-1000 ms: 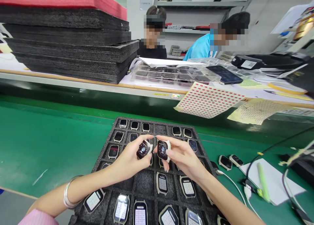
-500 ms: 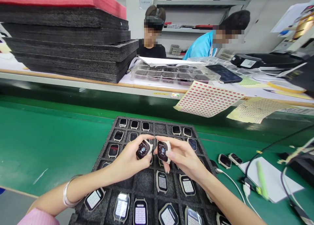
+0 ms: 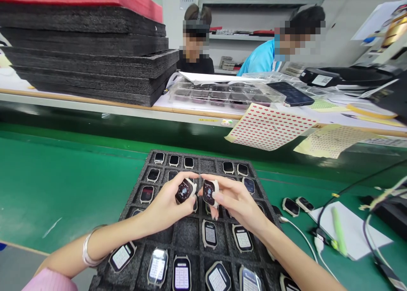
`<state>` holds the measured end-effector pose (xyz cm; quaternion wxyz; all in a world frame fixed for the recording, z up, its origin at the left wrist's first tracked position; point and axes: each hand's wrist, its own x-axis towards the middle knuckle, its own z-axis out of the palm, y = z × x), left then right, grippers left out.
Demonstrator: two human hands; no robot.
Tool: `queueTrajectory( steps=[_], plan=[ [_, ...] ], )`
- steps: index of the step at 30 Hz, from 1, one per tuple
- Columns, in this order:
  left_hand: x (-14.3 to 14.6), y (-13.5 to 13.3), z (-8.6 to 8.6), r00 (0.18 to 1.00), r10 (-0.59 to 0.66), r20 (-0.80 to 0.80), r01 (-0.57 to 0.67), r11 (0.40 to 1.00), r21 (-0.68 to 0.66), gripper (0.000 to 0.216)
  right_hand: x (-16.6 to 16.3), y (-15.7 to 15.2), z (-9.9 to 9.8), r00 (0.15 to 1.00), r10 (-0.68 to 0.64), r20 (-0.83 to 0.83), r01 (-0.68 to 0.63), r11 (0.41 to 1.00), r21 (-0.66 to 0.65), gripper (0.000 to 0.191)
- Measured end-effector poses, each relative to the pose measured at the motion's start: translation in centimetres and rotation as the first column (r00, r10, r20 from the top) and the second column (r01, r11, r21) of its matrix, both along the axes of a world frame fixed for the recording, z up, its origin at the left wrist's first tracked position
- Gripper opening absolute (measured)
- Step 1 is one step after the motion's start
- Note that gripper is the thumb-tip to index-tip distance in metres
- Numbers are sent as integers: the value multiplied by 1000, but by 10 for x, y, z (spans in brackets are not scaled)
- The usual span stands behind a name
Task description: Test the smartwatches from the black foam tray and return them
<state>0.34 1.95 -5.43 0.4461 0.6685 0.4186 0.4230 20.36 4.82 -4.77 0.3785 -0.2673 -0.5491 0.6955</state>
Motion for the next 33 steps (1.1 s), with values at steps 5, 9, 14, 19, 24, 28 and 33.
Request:
queueTrajectory(
  steps=[5, 9, 14, 19, 24, 28, 33],
  plan=[
    [-1, 0, 0, 999, 15, 36, -14, 999, -38, 39, 1, -1, 3, 1000, -5, 0, 5, 1000, 19, 43],
    [-1, -1, 3, 998, 32, 51, -30, 999, -36, 40, 4, -3, 4, 1000, 29, 8, -29, 998, 47, 41],
    [-1, -3, 4, 998, 6, 62, -2, 998, -67, 40, 7, -6, 5, 994, 106, 14, -106, 993, 59, 40],
    [0, 0, -2, 997, 21, 78, -10, 992, -129, 48, 4, -5, 4, 996, 88, 3, -88, 996, -3, 49],
    [0, 8, -3, 975, 52, 216, 2, 970, -244, 50, 2, 2, 2, 998, 63, -26, -65, 995, -81, 41],
    [0, 13, 1, 936, 101, 338, 9, 951, -309, 47, 2, 4, -1, 1000, 30, -9, -30, 995, -91, 45],
    [-2, 13, 2, 891, 93, 444, 100, 915, -391, 41, 1, 3, -4, 995, -83, 63, 86, 995, -53, 52]
  ],
)
